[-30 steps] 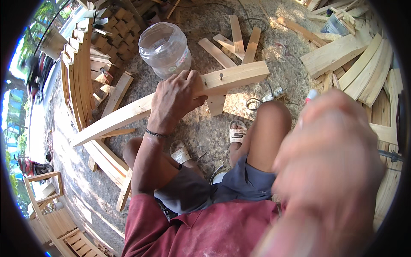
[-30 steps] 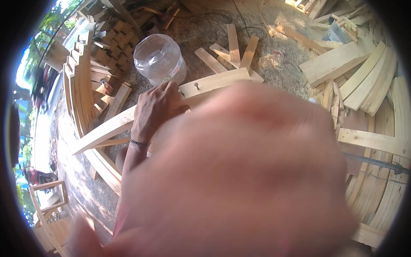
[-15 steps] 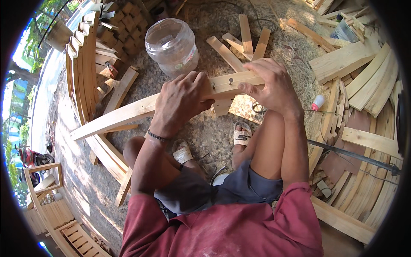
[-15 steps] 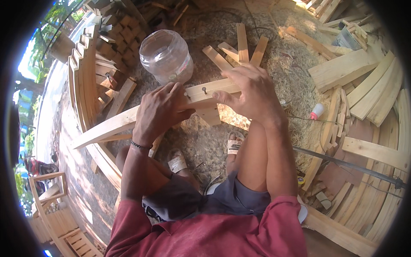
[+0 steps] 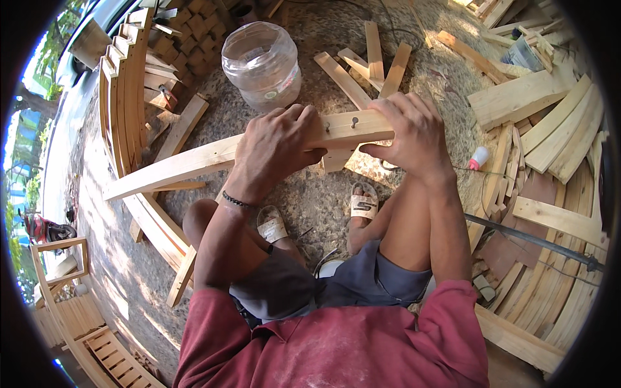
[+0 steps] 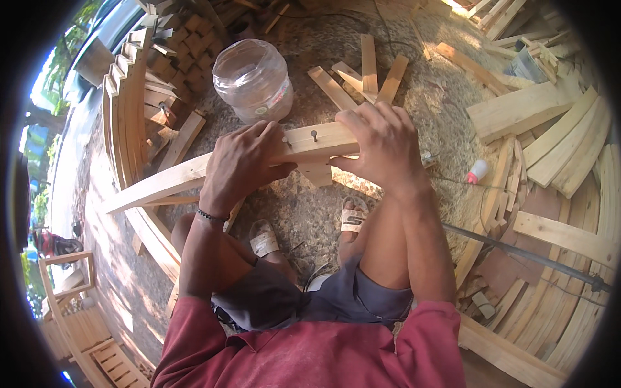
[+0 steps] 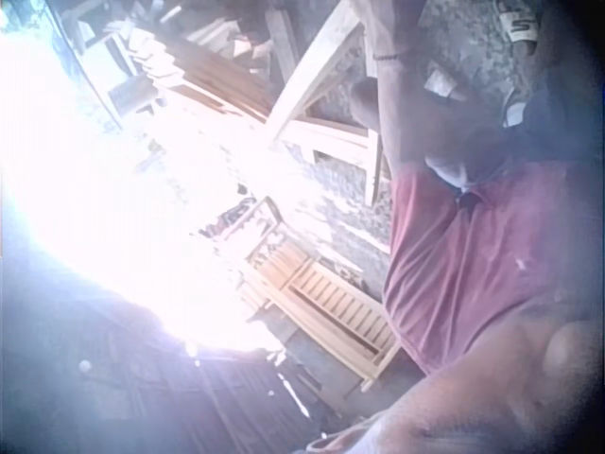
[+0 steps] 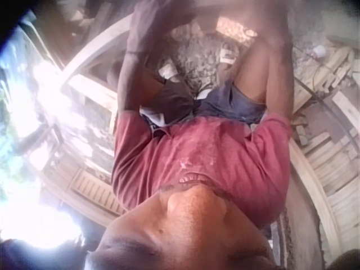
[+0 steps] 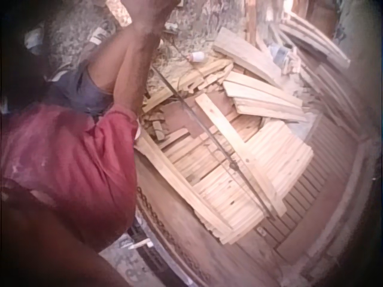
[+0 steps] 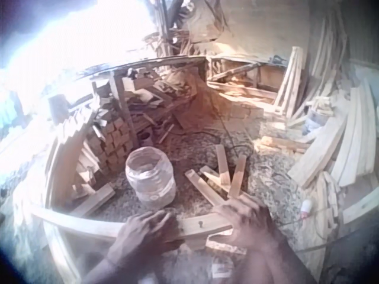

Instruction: The person assembles wooden furniture parts by drilling holes, hammering nails into a curved frame, and applying glue to joint pieces.

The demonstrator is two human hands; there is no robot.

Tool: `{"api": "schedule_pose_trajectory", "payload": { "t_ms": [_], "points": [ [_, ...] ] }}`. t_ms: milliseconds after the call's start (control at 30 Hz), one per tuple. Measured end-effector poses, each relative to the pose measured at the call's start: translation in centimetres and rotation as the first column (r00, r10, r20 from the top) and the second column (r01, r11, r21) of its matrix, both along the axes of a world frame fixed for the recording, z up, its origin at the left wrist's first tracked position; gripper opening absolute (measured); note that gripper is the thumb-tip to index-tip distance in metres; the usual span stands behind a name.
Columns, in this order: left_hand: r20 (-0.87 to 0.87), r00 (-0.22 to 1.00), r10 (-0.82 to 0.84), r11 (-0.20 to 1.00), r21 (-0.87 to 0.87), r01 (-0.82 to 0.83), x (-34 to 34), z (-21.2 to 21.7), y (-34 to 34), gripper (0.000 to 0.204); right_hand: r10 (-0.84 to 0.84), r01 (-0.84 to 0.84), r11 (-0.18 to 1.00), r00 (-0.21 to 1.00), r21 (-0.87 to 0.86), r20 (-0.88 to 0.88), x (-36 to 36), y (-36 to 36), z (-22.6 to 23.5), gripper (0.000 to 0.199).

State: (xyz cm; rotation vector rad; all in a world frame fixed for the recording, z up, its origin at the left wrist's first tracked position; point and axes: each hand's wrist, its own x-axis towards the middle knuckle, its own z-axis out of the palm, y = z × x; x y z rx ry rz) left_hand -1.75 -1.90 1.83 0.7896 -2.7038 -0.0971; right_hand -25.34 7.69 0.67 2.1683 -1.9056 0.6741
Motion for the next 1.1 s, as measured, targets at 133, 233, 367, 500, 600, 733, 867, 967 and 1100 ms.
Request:
{"api": "schedule_pose_trajectory", "payload": {
  "t_ms": [133,233,367,500,600,733,867,967,1100],
  "points": [
    [0.013,1.000,0.005,0.999,0.046,-0.006,0.4,-0.4,-0.1,0.053,-0.046,0.042,0.998,0.995,-0.054,-0.091,1.0,0.0,-0.3,0.064],
    [-0.013,0.999,0.030,0.999,0.020,-0.030,1.0,-0.1,0.1,0.048,-0.067,0.055,0.992,0.993,-0.115,-0.098,1.8,0.1,-0.4,0.064],
    [0.009,1.000,0.022,1.000,-0.010,-0.022,0.9,-1.5,-0.4,0.052,-0.085,0.079,0.994,0.992,-0.074,-0.089,2.3,0.1,-0.4,0.061],
    [0.063,0.997,0.047,0.999,-0.017,-0.046,1.0,-0.7,0.3,0.051,-0.121,0.119,0.993,0.987,-0.018,-0.110,2.1,0.0,-0.5,0.059],
    [0.049,0.998,0.048,0.999,-0.009,-0.048,1.1,-0.9,0.1,0.051,-0.113,0.111,0.994,0.986,-0.025,-0.126,2.2,-0.3,-0.2,0.060],
    [0.071,0.997,0.042,0.999,0.007,-0.043,1.1,-0.3,0.2,0.050,-0.108,0.103,0.994,0.985,-0.044,-0.132,2.2,-0.2,-0.3,0.059],
    [0.077,0.996,0.032,0.999,0.030,-0.035,0.8,-0.7,0.1,0.052,-0.102,0.095,0.994,0.987,-0.057,-0.124,2.0,0.2,-0.6,0.060],
    [0.042,0.998,0.046,0.999,-0.021,-0.045,0.8,-1.5,-0.5,0.054,-0.097,0.091,0.994,0.988,-0.053,-0.122,1.9,0.1,-0.4,0.062],
    [-0.100,0.995,0.002,0.911,-0.409,-0.043,0.8,-0.4,0.9,0.051,-0.102,0.098,0.994,0.985,-0.037,-0.137,1.4,-0.1,-0.5,0.063]
  ]
}}
